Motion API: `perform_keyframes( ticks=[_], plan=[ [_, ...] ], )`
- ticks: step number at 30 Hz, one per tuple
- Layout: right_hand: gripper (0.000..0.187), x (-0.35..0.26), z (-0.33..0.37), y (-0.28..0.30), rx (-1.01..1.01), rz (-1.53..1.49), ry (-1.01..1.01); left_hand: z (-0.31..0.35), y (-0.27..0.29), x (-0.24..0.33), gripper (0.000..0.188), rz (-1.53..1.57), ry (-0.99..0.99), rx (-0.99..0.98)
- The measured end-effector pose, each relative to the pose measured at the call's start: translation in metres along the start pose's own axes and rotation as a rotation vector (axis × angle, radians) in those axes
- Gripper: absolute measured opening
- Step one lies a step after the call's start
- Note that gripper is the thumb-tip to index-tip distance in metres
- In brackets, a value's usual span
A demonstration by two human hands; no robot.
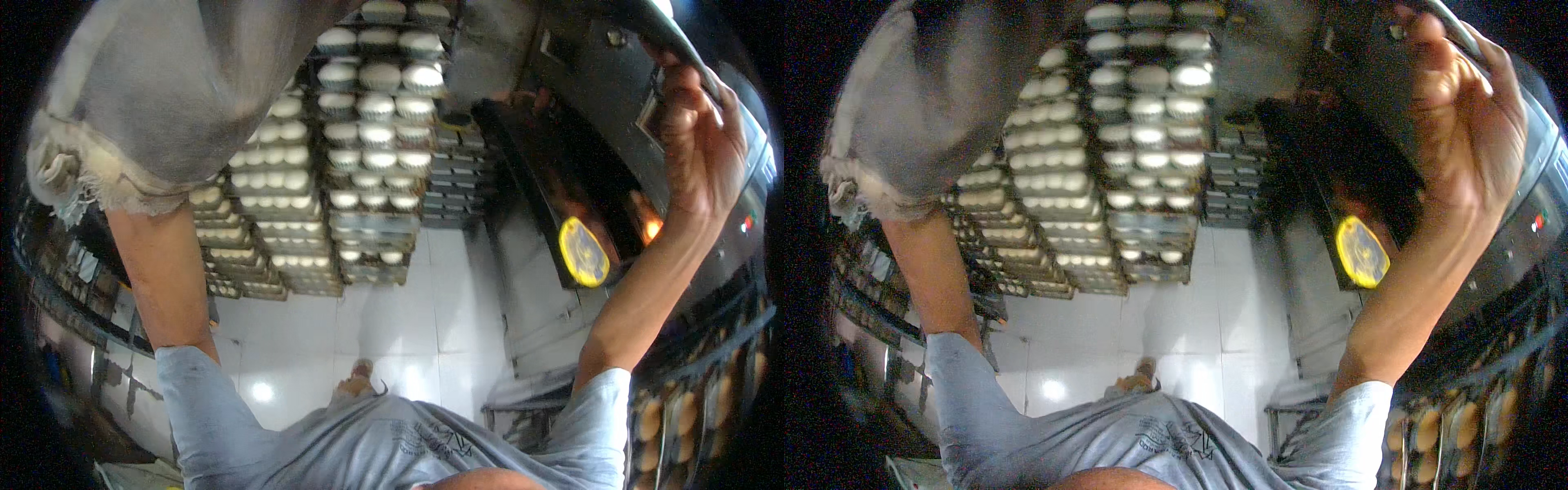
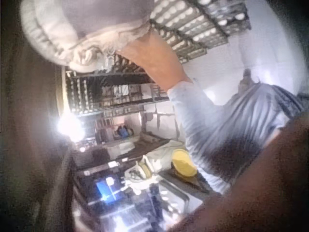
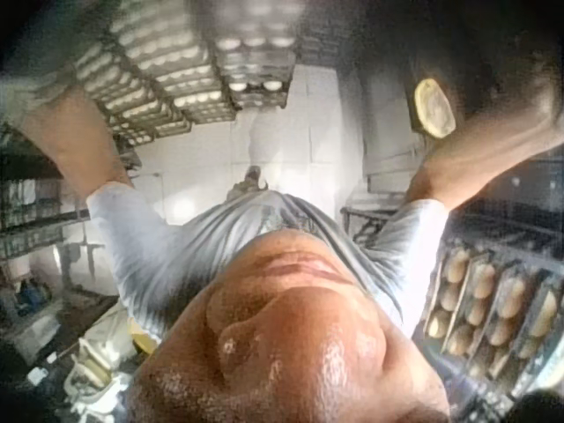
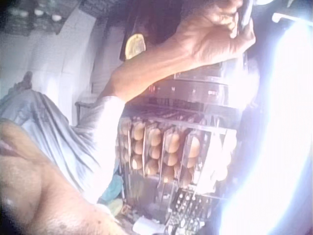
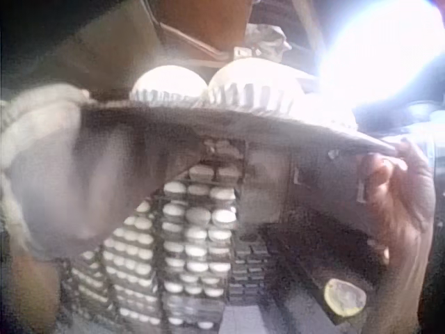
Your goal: The person places trays of dough into an oven and removes trays of baked bread by hand using a cloth and a yellow pot holder.
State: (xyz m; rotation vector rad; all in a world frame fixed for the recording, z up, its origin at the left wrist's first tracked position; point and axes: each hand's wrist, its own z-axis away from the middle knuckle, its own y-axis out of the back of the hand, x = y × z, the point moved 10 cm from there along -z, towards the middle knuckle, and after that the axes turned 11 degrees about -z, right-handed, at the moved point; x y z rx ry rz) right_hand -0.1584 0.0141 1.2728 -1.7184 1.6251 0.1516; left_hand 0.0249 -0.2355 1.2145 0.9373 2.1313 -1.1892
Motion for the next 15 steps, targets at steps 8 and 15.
perform_keyframes(
  ticks=[8,15],
  plan=[
    [0.045,-0.039,0.118,-0.012,0.213,0.062,0.125,-0.002,0.002,0.034,0.017,0.559,0.255,-0.104],
    [0.027,-0.039,0.206,0.011,0.422,0.348,0.389,0.069,-0.068,0.149,0.019,2.095,1.595,-0.279]
  ],
)
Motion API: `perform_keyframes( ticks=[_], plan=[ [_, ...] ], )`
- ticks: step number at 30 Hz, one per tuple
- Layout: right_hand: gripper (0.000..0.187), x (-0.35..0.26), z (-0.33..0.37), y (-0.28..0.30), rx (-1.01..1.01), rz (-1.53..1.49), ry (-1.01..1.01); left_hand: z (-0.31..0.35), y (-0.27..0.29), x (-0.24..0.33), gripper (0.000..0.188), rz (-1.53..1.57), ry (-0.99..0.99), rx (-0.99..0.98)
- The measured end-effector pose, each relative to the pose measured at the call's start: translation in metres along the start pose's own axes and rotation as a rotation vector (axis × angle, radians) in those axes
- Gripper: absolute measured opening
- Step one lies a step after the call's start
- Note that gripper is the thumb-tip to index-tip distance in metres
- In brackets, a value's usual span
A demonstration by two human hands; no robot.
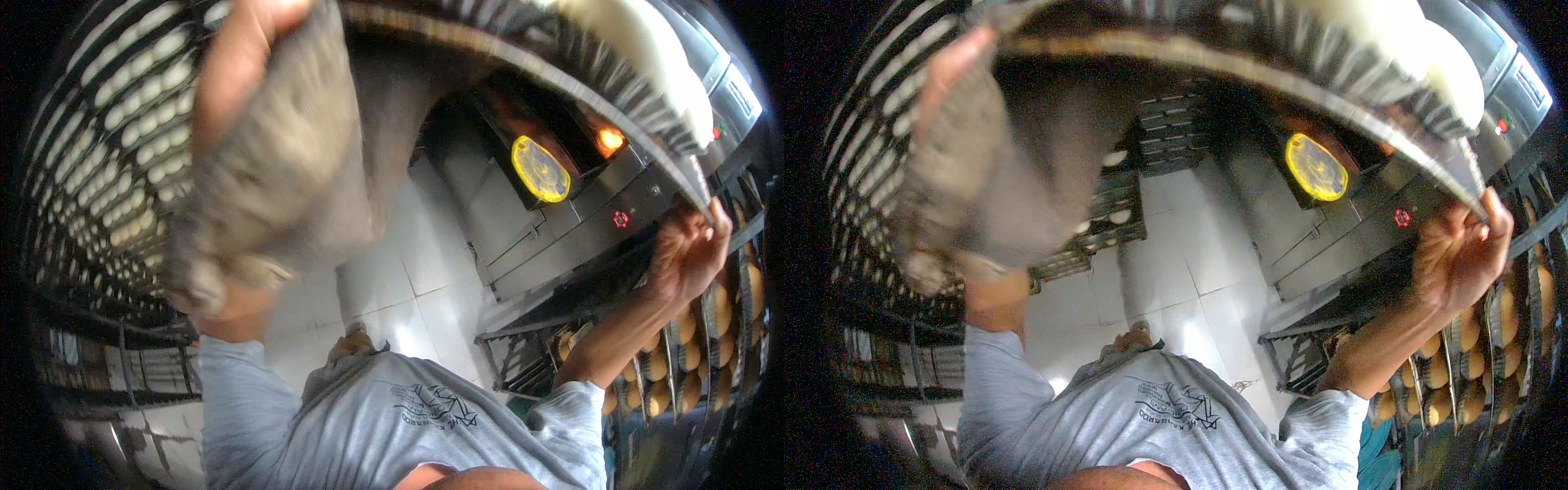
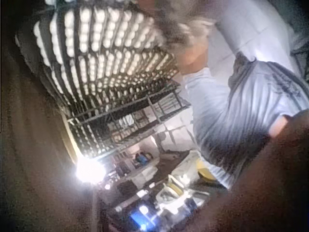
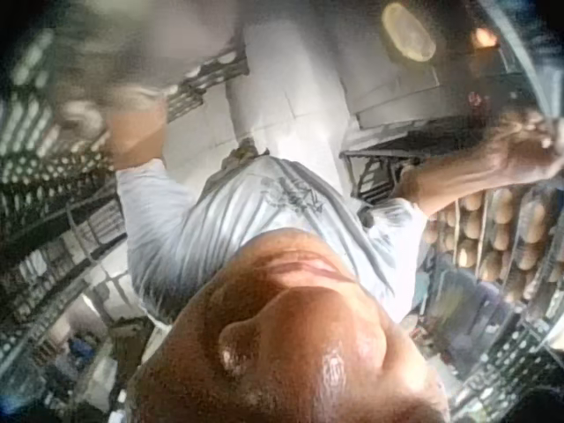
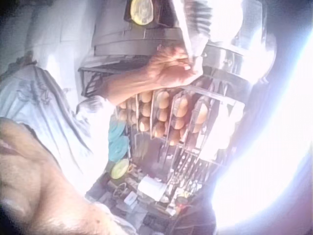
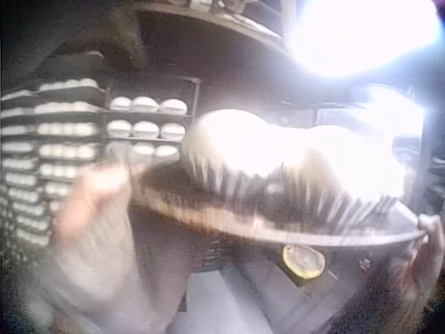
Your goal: The person places trays of dough into an oven and removes trays of baked bread by hand using a cloth and a yellow pot holder.
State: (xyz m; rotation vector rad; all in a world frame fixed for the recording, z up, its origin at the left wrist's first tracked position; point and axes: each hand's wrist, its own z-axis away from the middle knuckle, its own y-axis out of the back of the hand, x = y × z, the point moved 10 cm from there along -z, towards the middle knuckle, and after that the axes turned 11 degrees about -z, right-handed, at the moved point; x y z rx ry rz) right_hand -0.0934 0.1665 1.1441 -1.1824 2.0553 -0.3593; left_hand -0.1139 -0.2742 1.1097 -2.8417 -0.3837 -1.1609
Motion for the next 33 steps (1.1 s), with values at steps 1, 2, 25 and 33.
perform_keyframes(
  ticks=[1,2,25,33],
  plan=[
    [0.029,0.001,0.014,0.016,0.148,0.095,0.08,0.004,-0.012,-0.032,0.019,0.181,0.135,-0.003],
    [0.031,0.005,0.028,0.031,0.296,0.186,0.141,0.008,-0.021,-0.057,0.02,0.312,0.248,0.002],
    [0.068,0.178,-0.001,0.406,0.827,0.286,-0.257,-0.072,-0.27,-0.474,0.029,0.586,0.829,-0.145],
    [0.042,0.192,-0.115,0.564,0.726,0.258,-0.367,-0.175,-0.421,-0.625,0.04,1.032,0.973,-0.499]
  ],
)
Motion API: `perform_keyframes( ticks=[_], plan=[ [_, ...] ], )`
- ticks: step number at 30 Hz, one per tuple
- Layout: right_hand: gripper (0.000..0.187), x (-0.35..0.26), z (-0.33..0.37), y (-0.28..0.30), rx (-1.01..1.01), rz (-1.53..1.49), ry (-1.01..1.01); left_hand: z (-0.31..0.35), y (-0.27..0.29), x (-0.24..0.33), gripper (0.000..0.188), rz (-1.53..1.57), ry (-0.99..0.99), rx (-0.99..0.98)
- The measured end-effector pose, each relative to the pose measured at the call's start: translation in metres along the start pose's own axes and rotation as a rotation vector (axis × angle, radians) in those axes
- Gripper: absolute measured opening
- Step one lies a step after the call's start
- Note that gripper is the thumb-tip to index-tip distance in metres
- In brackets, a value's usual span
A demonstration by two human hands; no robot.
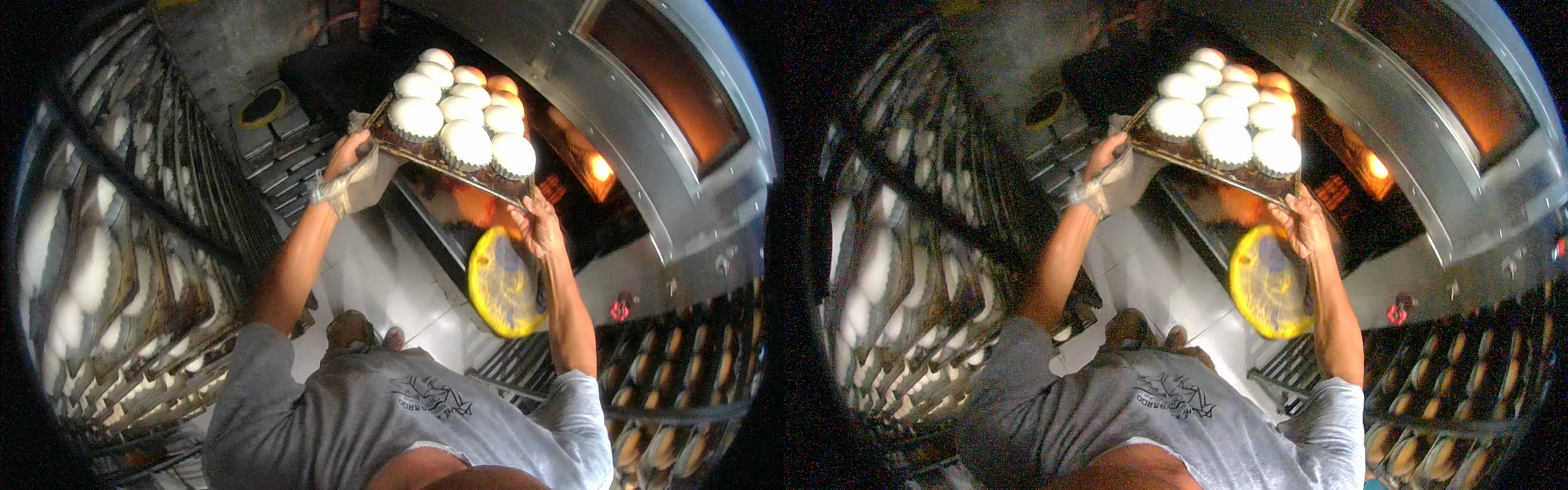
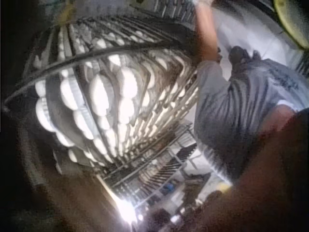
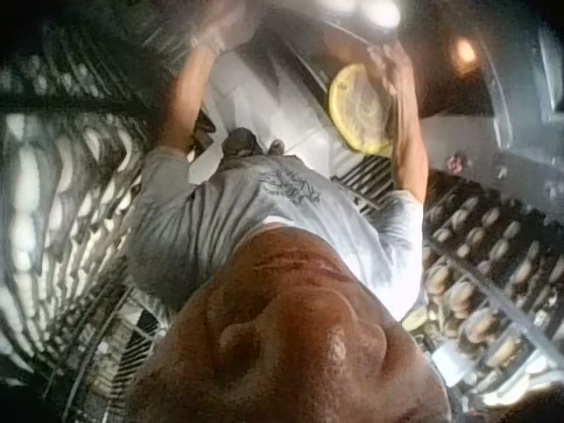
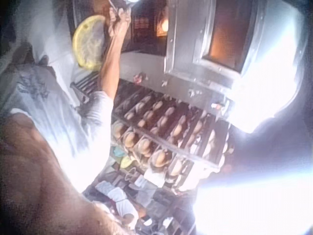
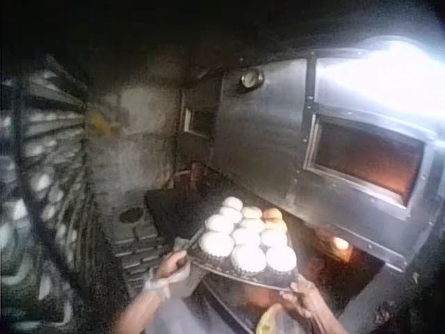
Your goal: The person places trays of dough into an oven and removes trays of baked bread by hand using a cloth and a yellow pot holder.
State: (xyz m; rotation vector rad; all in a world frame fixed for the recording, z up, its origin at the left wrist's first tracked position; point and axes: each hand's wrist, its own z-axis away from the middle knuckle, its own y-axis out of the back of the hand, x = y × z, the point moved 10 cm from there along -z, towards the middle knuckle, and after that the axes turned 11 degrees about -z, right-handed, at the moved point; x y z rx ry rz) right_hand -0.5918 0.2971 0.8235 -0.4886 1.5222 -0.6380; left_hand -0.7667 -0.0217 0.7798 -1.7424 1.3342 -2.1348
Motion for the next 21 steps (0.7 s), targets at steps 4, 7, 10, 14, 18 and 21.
perform_keyframes(
  ticks=[4,7,10,14,18,21],
  plan=[
    [0.036,-0.006,-0.082,0.016,0.03,0.024,0.0,-0.073,-0.034,0.034,0.034,-0.488,-0.21,-0.143],
    [0.039,0.0,-0.146,0.018,0.089,0.141,-0.03,-0.07,-0.091,0.097,0.03,-1.812,-0.839,0.034],
    [0.063,-0.001,-0.202,0.009,0.069,0.598,0.005,-0.128,-0.058,0.132,0.034,-1.897,-0.384,0.174],
    [0.065,0.0,-0.274,0.015,0.139,1.102,0.301,-0.194,-0.023,0.164,0.032,-1.854,-0.442,0.335],
    [0.059,0.016,-0.322,-0.014,0.111,1.419,0.473,-0.238,0.001,0.155,0.028,-1.852,-0.367,0.366],
    [0.049,0.038,-0.363,-0.016,0.132,1.635,0.548,-0.267,0.036,0.129,0.021,-1.753,-0.293,0.378]
  ],
)
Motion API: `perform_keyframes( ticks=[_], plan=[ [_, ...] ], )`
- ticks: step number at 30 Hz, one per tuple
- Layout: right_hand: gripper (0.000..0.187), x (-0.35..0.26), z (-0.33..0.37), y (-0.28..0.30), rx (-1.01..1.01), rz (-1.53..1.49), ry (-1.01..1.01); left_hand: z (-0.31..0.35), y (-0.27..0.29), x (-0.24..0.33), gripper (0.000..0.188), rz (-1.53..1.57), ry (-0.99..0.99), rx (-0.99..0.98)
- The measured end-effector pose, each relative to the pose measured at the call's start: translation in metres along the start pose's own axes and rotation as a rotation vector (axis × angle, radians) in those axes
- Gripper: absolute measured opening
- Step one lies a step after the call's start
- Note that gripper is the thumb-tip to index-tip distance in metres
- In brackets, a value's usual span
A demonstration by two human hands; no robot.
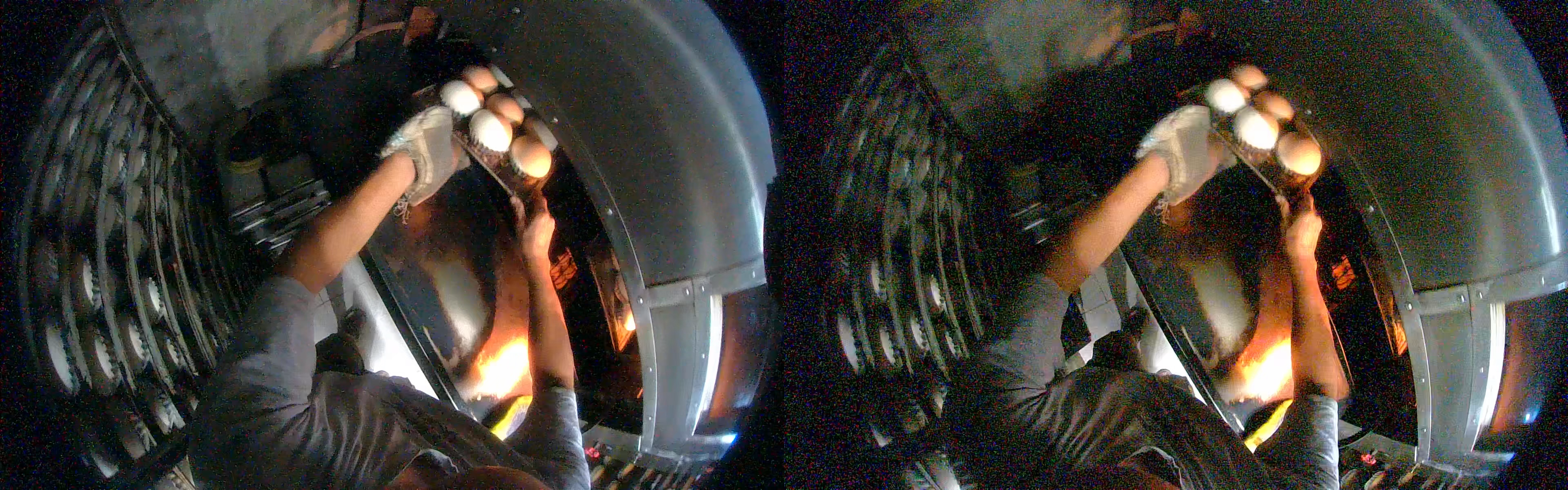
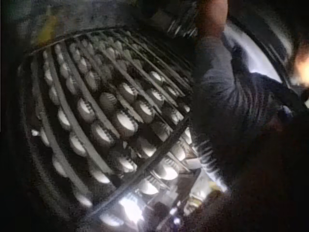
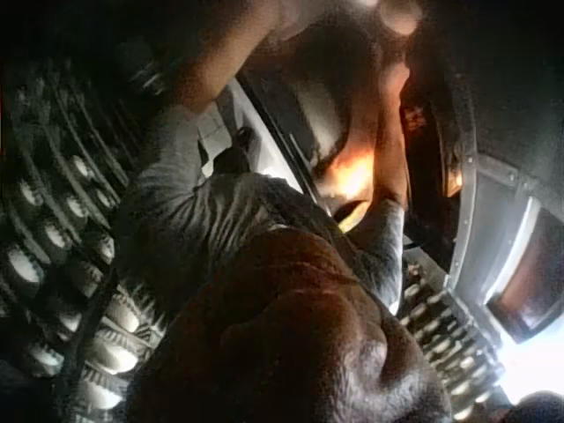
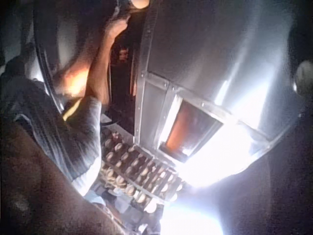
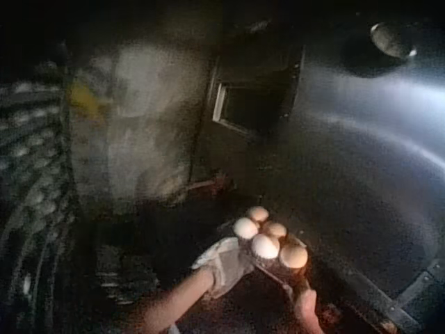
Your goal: The person places trays of dough into an oven and removes trays of baked bread by hand using a cloth and a yellow pot holder.
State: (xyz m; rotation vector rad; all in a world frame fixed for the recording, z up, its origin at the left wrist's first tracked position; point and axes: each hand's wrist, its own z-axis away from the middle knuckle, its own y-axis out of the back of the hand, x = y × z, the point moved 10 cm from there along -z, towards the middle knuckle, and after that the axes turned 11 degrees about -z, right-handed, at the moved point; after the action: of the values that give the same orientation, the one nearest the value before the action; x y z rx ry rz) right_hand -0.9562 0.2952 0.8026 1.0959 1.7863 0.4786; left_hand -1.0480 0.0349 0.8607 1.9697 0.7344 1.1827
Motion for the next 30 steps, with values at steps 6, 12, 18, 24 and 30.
perform_keyframes(
  ticks=[6,12,18,24,30],
  plan=[
    [0.04,0.037,-0.068,-0.095,-0.265,0.169,-0.222,0.018,0.002,0.031,0.017,-0.043,-0.436,0.015],
    [0.041,0.071,-0.137,-0.152,-0.284,0.211,-0.136,0.071,0.051,0.021,0.016,-0.17,-0.731,0.325],
    [0.036,0.082,-0.197,-0.174,-0.278,0.325,-0.096,0.099,0.072,-0.023,0.02,-0.35,-0.525,0.334],
    [0.038,0.165,-0.243,-0.175,-0.235,0.305,-0.147,0.114,0.086,-0.037,0.026,-0.416,-0.449,0.346],
    [0.043,0.142,-0.253,-0.153,-0.167,0.219,-0.176,0.137,0.093,-0.031,0.031,-0.504,-0.382,0.364]
  ],
)
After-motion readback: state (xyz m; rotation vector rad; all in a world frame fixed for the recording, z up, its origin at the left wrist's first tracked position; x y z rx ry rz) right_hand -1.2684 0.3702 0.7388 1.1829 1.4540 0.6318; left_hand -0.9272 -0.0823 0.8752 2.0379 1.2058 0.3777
